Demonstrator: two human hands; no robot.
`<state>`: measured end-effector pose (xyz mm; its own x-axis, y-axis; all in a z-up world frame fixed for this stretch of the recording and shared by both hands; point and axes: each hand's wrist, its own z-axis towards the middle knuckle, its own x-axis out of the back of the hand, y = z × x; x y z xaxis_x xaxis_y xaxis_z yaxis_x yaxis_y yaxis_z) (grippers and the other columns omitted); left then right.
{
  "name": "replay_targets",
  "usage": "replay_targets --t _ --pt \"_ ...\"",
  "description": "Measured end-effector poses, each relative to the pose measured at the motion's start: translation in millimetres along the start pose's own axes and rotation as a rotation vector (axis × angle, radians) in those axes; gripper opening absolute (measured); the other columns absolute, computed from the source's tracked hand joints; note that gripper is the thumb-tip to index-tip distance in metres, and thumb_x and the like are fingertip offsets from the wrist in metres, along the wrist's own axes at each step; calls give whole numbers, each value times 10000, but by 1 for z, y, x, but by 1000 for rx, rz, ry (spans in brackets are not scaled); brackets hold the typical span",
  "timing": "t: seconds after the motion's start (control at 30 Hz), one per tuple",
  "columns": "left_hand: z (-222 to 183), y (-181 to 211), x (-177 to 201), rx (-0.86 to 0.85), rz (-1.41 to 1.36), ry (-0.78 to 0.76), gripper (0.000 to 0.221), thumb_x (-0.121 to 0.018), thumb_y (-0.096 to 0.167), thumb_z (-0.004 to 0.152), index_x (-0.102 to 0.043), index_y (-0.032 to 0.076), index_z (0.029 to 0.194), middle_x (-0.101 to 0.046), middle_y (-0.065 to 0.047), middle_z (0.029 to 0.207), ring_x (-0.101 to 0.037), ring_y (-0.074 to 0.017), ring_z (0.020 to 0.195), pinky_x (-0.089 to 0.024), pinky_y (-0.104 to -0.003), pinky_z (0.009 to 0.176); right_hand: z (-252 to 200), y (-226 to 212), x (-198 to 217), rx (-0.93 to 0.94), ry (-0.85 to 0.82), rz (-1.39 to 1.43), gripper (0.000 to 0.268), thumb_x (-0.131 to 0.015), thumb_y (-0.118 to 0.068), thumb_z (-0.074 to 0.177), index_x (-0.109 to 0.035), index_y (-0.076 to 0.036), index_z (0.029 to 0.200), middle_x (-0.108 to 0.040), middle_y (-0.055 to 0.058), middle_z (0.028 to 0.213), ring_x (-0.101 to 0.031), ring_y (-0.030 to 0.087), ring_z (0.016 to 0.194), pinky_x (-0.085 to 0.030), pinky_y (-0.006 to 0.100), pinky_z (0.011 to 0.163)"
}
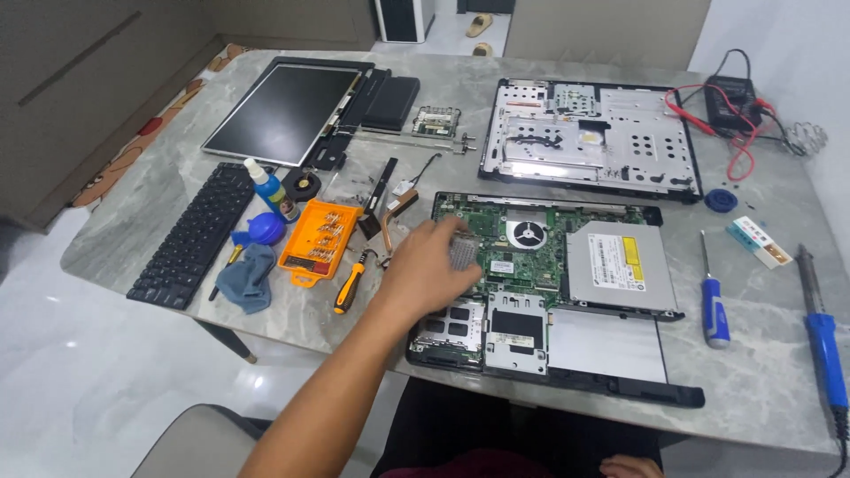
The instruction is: The person removes a CPU from a laptop motherboard, cleans the socket, and installs a new CPU. They then secure a metal bracket over the CPU using a screwdriver.
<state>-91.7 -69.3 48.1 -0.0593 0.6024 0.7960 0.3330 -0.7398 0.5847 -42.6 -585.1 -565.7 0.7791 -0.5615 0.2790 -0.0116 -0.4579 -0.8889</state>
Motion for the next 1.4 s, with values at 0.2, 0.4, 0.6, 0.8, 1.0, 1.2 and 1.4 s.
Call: replay_targets --t 0.2,0.4,0.6,0.8,1.0,1.2,1.4 --pt "36 -4 -17 -72 303 16 608 -663 361 802 -502 50 1299 -563 -218 1194 -594 -376 1038 -534 -483 818 -67 -336 -80 508 887 -283 188 -584 -244 845 -734 -168 761 -725 5 819 -673 105 780 -526 219 733" --pt "43 -4 -32 -46 407 -13 530 -603 419 839 -558 45 1211 -582 -195 1105 -605 -393 970 -507 -506 810 -75 -339 -71 554 874 -339 123 -598 -158 843 -717 -166 814 -729 -10 876 -674 94 780 -507 234 815" --pt "39 3 -32 29 424 -69 541 -604 416 860 -551 23 1228 -455 -216 1347 -555 -392 1108 -526 -489 863 -81 -381 -78 456 950 -287 156 -613 -47 807 -730 -140 761 -722 -26 826 -658 93 768 -499 209 794" --pt "31 2 -25 7 355 -69 581 -597 418 893 -488 20 1303 -324 -217 1474 -492 -399 1214 -489 -519 942 -86 -387 -80 356 928 -257 149 -603 -103 834 -736 -114 769 -731 6 847 -665 141 789 -507 263 778" --pt "31 -13 2 -128 310 -169 568 -663 311 857 -475 114 1355 -435 -135 1410 -457 -311 1262 -332 -489 1098 -87 -408 -88 289 1011 -216 179 -588 -83 832 -729 -78 722 -718 32 810 -652 154 785 -497 265 763" --pt "40 -38 10 -317 331 -240 538 -735 272 789 -561 189 1291 -518 -71 1357 -417 -289 1283 -292 -510 1046 -83 -396 -84 452 997 -235 151 -606 -57 821 -704 -105 717 -707 -1 790 -654 117 768 -489 218 766" --pt "35 -36 8 -272 269 -211 448 -706 302 805 -610 186 1228 -472 -73 1408 -349 -279 1349 -162 -554 1103 -86 -389 -84 329 971 -243 133 -630 -98 807 -747 -133 754 -726 -13 847 -666 105 839 -486 213 803"
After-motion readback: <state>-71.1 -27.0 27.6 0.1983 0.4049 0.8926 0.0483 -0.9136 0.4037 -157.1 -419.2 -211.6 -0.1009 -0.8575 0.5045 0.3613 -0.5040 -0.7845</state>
